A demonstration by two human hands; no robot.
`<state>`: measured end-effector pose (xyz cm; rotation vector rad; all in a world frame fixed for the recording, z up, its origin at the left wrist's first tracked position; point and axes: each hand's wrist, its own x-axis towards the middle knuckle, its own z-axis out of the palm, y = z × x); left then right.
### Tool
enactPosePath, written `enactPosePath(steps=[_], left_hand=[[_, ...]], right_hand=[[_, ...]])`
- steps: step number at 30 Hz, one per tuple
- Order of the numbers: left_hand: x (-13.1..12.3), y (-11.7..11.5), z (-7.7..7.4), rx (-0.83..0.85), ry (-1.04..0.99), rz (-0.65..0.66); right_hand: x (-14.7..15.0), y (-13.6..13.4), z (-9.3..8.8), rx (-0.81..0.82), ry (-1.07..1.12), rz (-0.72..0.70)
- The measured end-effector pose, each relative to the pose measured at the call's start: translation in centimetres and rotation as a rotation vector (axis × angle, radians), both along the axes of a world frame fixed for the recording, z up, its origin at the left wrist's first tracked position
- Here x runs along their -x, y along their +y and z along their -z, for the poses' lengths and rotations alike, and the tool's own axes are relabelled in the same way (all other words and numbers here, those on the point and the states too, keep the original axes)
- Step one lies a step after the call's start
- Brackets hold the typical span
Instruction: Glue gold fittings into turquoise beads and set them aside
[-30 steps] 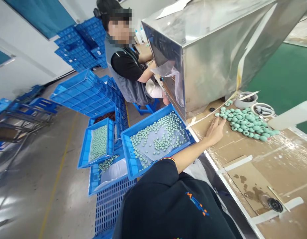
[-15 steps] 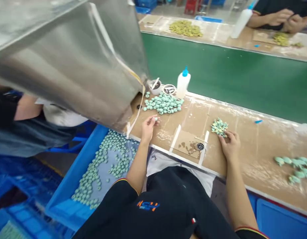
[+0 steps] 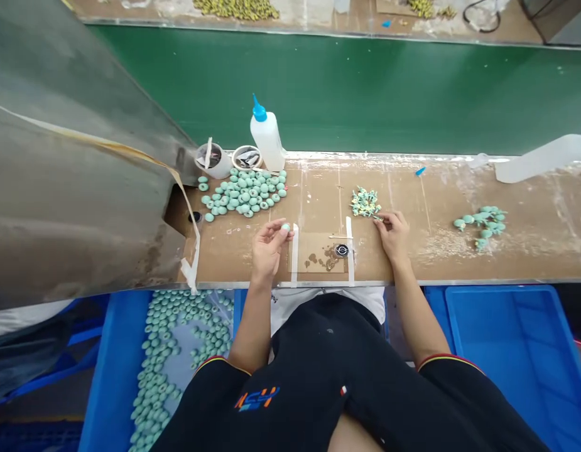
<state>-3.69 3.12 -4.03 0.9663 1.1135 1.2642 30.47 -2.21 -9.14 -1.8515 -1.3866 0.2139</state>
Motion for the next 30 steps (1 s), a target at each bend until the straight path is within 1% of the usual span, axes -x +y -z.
enactPosePath(steps=[2, 4, 6, 8, 12, 17, 19, 25, 27, 30], left_hand=[[-0.8, -0.2, -0.4, -0.136, 0.166, -0.045], [-1.3, -0.4, -0.6, -0.219, 0.322, -0.053], [-1.6, -0.5, -0.6, -0.241, 0.412, -0.028], [-1.7, -0.6, -0.4, -0.243, 0.435, 0.007], [-1.5, -0.8, 0.1, -0.228, 0.402, 0.073], [-1.4, -1.1, 0.4, -0.133, 0.322, 0.113], [-1.5, -1.2, 0.4, -0.109, 0.286, 0.122], [-1.7, -1.5, -0.1, -0.126, 0.230, 0.111], [-1.7, -1.5, -0.2, -0.102, 0.161, 0.126], [-1.8, -1.5, -0.5, -0.023, 0.026, 0.172]], right_hand=[[0.1, -0.7, -0.1, 0.016, -0.016, 0.017], [0.1, -1.4, -0.2, 0.043, -0.029, 0.033], [0.1, -2.1, -0.4, 0.067, -0.032, 0.050], [0.0, -2.6, -0.6, 0.077, -0.029, 0.064], [0.0, -3.6, -1.2, 0.092, -0.020, 0.043], [-0.2, -4.3, -2.3, 0.133, 0.030, -0.022], [-0.3, -4.4, -2.8, 0.155, 0.037, -0.056], [-0.6, -4.4, -4.0, 0.233, 0.040, -0.162], [-0.8, -4.4, -4.2, 0.240, 0.038, -0.190], [-1.0, -4.4, -4.5, 0.245, 0.030, -0.216]])
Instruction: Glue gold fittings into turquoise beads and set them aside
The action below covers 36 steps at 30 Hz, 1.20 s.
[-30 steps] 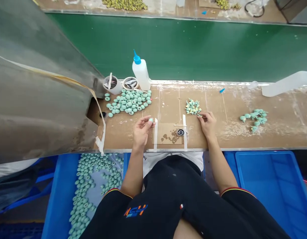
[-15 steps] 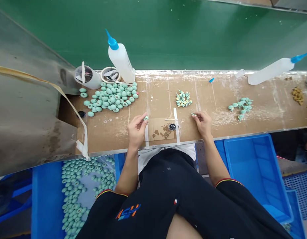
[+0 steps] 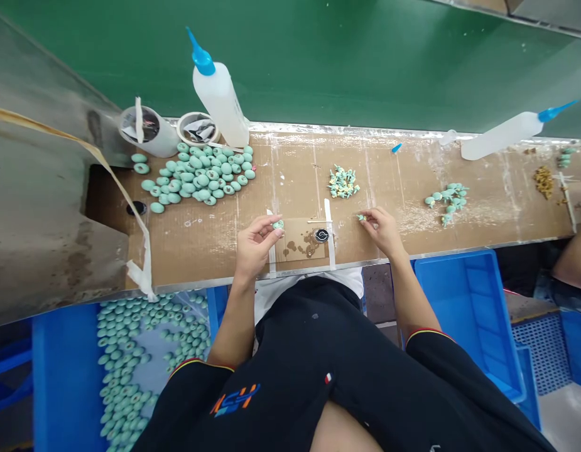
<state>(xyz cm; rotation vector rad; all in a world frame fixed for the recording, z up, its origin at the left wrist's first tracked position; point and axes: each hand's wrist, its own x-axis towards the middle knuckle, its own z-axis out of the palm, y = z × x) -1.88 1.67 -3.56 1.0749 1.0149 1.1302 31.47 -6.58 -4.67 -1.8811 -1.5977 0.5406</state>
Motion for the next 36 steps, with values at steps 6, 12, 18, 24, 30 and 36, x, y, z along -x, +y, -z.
enactPosePath(steps=[6, 12, 18, 24, 30, 36], left_hand=[[0.1, -0.2, -0.7, 0.155, -0.204, 0.054], [0.4, -0.4, -0.8, 0.153, -0.257, 0.065], [0.3, -0.5, -0.9, 0.162, -0.243, 0.061], [0.2, -0.8, -1.8, 0.128, -0.266, 0.103], [0.2, -1.3, -2.9, 0.063, -0.250, 0.113], [0.1, -2.2, -4.7, -0.025, -0.201, 0.139]], right_hand=[[-0.1, -0.1, -0.2, 0.010, -0.028, -0.050], [0.2, -0.2, 0.1, -0.066, -0.054, -0.145], [1.0, -0.5, 0.3, -0.130, -0.050, -0.193], [1.5, -1.0, 0.3, -0.228, -0.069, -0.014], [1.6, -1.2, 0.3, -0.217, -0.085, 0.024], [4.9, -0.7, -3.8, -0.369, -0.049, -0.016]])
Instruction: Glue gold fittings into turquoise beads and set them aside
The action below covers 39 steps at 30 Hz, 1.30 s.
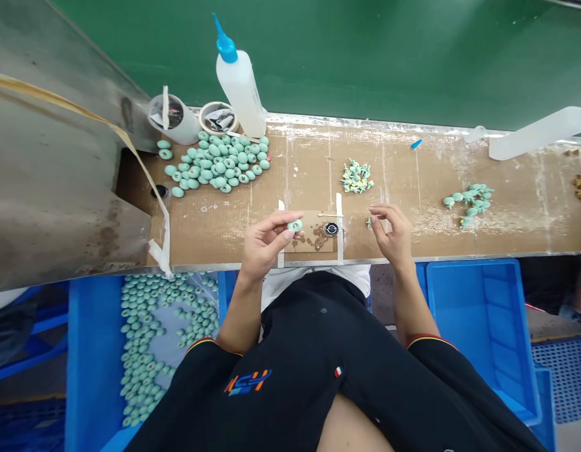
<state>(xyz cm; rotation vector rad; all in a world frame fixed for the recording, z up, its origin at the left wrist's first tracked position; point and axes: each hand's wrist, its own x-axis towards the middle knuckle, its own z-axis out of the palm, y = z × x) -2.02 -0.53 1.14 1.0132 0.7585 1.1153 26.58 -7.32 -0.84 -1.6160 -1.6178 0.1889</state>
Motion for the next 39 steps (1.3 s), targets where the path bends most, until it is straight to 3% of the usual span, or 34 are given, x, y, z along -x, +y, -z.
enactPosePath(steps=[5, 9, 22, 30, 39], left_hand=[[-0.2, -0.8, -1.4, -0.099, 0.022, 0.012], [-0.4, -1.5, -2.4, -0.164, 0.060, -0.003], [-0.8, -2.8, -4.3, -0.430, 0.233, -0.137], [-2.1, -3.7, -5.6, -0.329, 0.185, -0.183], [-1.2, -4.1, -6.4, -0.219, 0.301, -0.116]], right_hand=[[6.0, 0.3, -5.2, -0.103, 0.077, -0.232], [9.4, 0.6, -6.9, -0.145, 0.135, -0.372], [11.0, 0.4, -7.0, -0.144, 0.230, -0.374], [11.1, 0.5, -7.3, -0.221, 0.275, -0.355], [10.7, 0.5, -6.3, -0.257, 0.261, -0.363]])
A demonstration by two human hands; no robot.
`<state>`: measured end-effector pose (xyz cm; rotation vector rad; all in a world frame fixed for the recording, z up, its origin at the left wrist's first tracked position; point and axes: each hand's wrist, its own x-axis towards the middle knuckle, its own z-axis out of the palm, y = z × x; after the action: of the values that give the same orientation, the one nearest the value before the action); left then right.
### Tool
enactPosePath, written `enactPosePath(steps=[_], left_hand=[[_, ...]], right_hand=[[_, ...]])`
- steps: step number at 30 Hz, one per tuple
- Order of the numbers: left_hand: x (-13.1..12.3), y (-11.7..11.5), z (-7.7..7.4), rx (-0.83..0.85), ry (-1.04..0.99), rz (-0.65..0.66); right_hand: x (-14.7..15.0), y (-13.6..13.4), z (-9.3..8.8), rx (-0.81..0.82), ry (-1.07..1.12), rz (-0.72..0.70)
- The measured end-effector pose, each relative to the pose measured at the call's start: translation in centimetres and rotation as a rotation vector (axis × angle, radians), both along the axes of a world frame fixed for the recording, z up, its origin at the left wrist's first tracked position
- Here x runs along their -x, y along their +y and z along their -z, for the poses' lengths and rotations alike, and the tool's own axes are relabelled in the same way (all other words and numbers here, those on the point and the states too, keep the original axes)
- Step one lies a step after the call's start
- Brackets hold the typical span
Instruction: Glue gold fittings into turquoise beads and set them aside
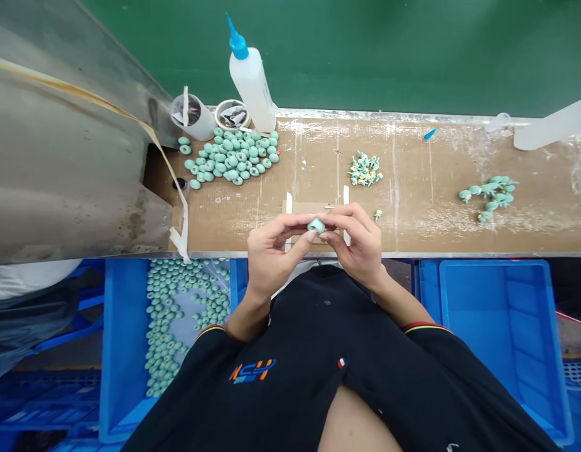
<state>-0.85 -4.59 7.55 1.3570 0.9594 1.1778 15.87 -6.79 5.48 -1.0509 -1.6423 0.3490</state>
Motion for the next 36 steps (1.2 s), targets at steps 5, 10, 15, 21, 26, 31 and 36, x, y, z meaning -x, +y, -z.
enactPosePath(steps=[5, 10, 15, 21, 26, 31, 36], left_hand=[[-0.5, -0.3, -0.6, -0.027, 0.001, -0.004], [-1.1, -0.7, -1.1, -0.136, 0.068, -0.072], [-1.0, -0.8, -1.2, -0.240, 0.159, -0.167], [-0.6, -0.9, -1.0, -0.375, 0.167, -0.132], [-0.5, -1.3, -1.0, -0.378, 0.193, -0.138], [-0.5, -1.4, -1.0, -0.469, 0.209, -0.147], [-0.4, -1.3, -1.1, -0.537, 0.254, -0.153]], right_hand=[[-0.1, -0.1, 0.3, 0.024, 0.057, 0.007], [0.4, 0.0, 0.5, -0.002, 0.095, 0.032], [1.1, 0.6, 0.3, -0.057, 0.114, 0.009], [1.3, 0.6, -0.2, 0.044, 0.240, -0.047], [1.5, 0.2, -0.4, 0.095, 0.270, -0.057], [1.7, 0.0, -0.5, 0.069, 0.322, -0.083], [1.5, 0.0, -0.6, 0.064, 0.302, -0.080]])
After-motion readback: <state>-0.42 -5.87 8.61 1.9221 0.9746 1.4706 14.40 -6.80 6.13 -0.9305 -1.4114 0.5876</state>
